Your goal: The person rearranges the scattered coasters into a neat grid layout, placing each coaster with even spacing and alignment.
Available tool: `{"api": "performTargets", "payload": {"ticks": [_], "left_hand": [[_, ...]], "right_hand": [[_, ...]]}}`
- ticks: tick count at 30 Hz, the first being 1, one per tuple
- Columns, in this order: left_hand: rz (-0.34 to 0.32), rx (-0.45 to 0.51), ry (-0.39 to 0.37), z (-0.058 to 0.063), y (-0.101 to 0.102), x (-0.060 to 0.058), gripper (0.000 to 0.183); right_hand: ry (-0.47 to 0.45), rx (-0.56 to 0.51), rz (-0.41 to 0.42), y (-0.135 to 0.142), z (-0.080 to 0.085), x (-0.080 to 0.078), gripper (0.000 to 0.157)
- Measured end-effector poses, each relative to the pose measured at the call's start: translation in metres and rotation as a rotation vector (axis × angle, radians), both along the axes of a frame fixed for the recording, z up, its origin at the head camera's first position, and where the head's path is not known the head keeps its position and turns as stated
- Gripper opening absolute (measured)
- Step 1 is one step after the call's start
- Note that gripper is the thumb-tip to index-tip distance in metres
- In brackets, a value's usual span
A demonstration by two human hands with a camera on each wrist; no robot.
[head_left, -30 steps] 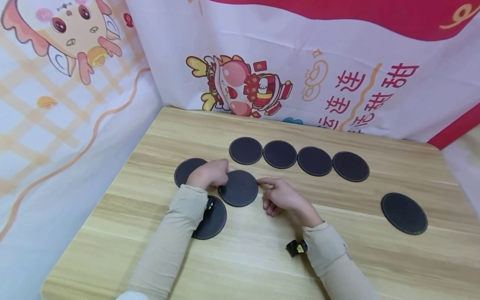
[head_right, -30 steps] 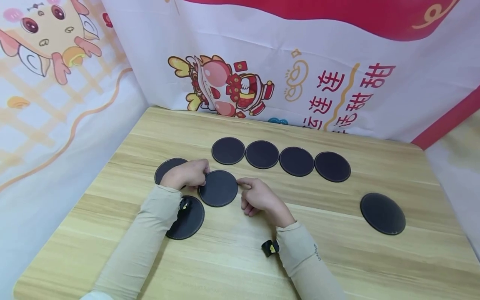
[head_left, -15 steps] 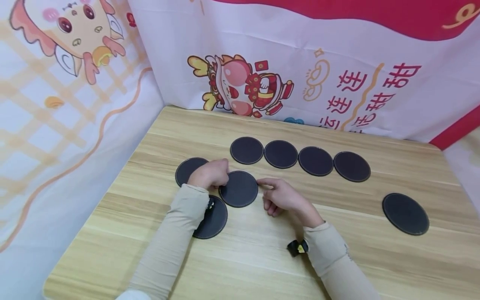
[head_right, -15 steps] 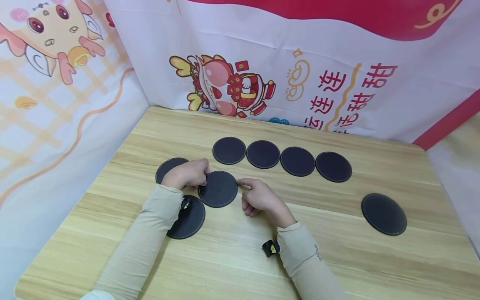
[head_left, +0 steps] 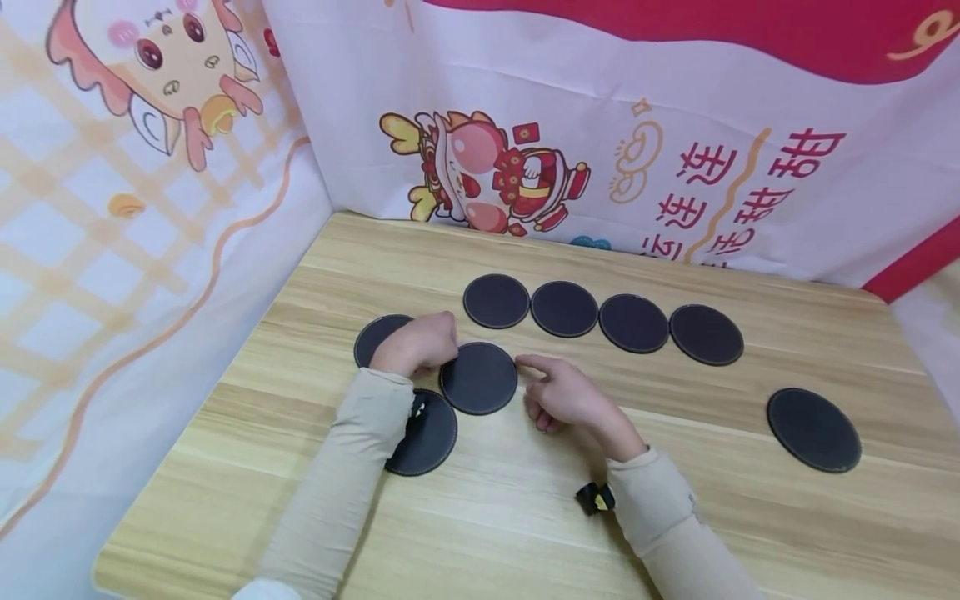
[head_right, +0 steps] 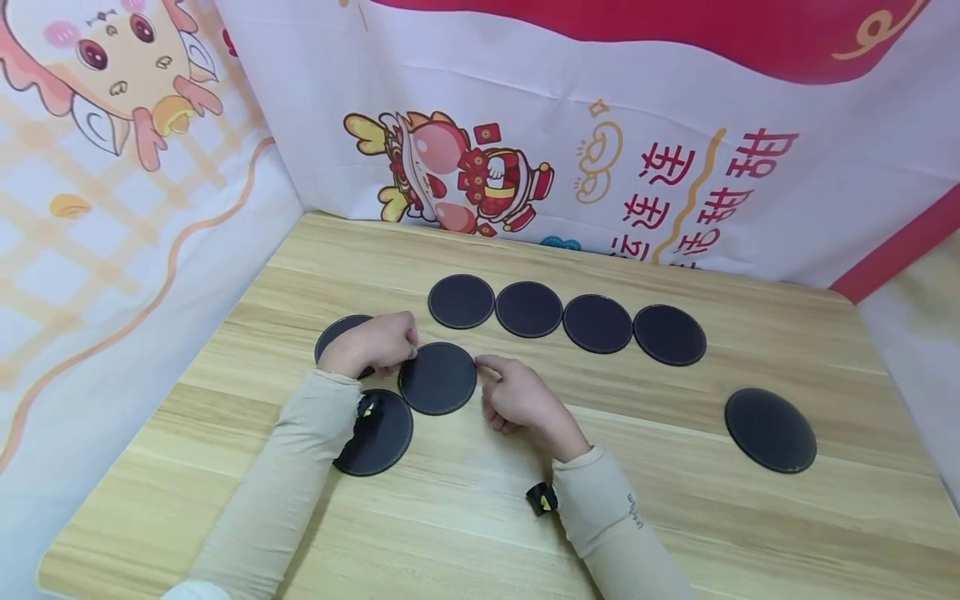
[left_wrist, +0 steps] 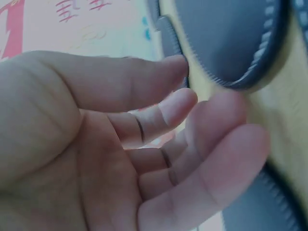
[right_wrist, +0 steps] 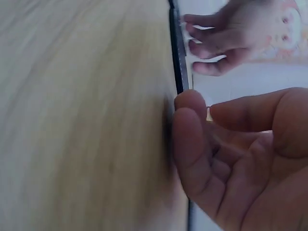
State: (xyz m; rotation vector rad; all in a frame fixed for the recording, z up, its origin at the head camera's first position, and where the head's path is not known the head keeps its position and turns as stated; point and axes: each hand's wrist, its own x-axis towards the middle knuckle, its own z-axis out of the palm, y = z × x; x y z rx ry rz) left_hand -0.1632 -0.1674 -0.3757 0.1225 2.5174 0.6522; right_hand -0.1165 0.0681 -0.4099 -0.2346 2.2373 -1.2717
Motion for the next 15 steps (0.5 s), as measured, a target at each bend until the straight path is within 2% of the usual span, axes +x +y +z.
{"api": "performTargets", "payload": {"ticks": [2,5,7,11,15], "left_hand": [[-0.012,0.059,0.027,0.007,-0.005,0.005,0.022],[-0.042,0.087,0.071,0.014,-0.014,0.018,0.02],[-0.077,0.049,0.115,0.016,-0.02,0.028,0.019],[-0.11,-0.05,0.186,0.014,-0.034,0.05,0.014],[-0.073,-0.131,0.175,0.007,-0.046,0.073,0.009]], "right_hand": [[0.042,0.032,0.011,-0.002,0.007,0.005,0.048],[0.08,0.054,0.057,-0.009,0.016,0.016,0.031],[0.078,0.044,0.121,-0.015,0.02,0.025,0.022],[0.016,0.002,0.275,-0.032,0.023,0.045,0.022],[-0.062,-0.028,0.356,-0.044,0.02,0.06,0.025]]}}
